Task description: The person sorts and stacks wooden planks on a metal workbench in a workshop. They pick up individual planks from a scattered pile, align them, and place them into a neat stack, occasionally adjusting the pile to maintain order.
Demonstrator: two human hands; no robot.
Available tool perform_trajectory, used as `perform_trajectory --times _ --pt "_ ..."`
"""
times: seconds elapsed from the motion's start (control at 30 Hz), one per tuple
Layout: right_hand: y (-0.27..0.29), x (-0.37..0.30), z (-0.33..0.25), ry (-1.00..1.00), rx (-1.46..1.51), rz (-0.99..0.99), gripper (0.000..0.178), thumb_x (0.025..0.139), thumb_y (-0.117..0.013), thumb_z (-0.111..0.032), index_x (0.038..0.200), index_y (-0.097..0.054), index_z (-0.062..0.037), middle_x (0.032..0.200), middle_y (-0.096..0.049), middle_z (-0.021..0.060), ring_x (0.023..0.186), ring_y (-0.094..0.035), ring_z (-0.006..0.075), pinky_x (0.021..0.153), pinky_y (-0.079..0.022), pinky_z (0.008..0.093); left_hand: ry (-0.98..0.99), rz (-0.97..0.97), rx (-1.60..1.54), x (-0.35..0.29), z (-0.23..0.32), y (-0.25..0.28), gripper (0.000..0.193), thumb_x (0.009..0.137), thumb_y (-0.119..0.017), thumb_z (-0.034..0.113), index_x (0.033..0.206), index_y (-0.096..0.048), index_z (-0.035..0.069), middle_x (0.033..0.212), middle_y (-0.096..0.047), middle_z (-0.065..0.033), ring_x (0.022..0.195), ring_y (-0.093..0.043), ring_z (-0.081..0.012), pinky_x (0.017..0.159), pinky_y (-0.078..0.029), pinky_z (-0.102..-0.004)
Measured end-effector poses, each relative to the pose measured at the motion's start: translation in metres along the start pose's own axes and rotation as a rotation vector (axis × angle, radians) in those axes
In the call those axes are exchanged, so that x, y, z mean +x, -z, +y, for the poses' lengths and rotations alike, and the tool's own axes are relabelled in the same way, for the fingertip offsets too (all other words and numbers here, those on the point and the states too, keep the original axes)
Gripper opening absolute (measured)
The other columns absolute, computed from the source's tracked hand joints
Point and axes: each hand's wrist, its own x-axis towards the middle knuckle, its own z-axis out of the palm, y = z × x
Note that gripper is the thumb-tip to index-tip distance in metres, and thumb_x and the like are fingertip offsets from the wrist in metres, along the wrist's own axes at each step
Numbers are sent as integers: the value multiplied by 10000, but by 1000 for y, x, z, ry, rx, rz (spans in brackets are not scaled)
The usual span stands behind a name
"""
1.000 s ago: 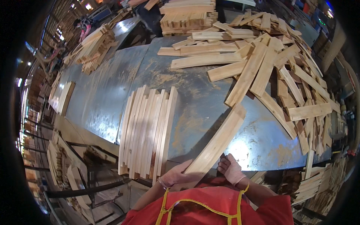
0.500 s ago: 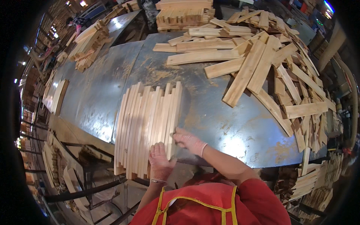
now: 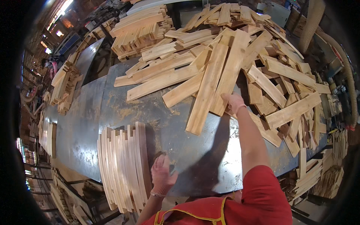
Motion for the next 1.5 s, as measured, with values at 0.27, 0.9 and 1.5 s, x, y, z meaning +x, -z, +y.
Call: perform_trajectory --times 0.27,0.9,1.5 --pt "-83 -71 52 274 693 -326 521 929 -807 -179 1367 -610 23 1272 -711 116 1166 -682 234 1032 -556 373 -54 -158 -164 34 30 -25 717 816 -772 323 1438 -569 30 1480 -541 -191 1395 -511 -392 1138 -425 -518" --pt "-220 -348 163 -71 393 -646 666 1020 -686 -230 1587 -387 -46 1389 -611 86 1279 -595 250 1078 -516 464 853 -416 -1866 -201 -69 -29 596 1027 -679 467 1421 -606 25 1278 -715 -87 1133 -684 -156 882 -576 -366" --pt "-323 -360 203 -18 -185 -737 598 989 -705 -250 1538 -510 -116 1337 -663 22 1101 -624 134 835 -518 290 1056 401 -2019 -343 -195 -50 434 1062 -616 408 1295 -663 45 1234 -692 -54 1126 -620 -188 1036 -465 -368"
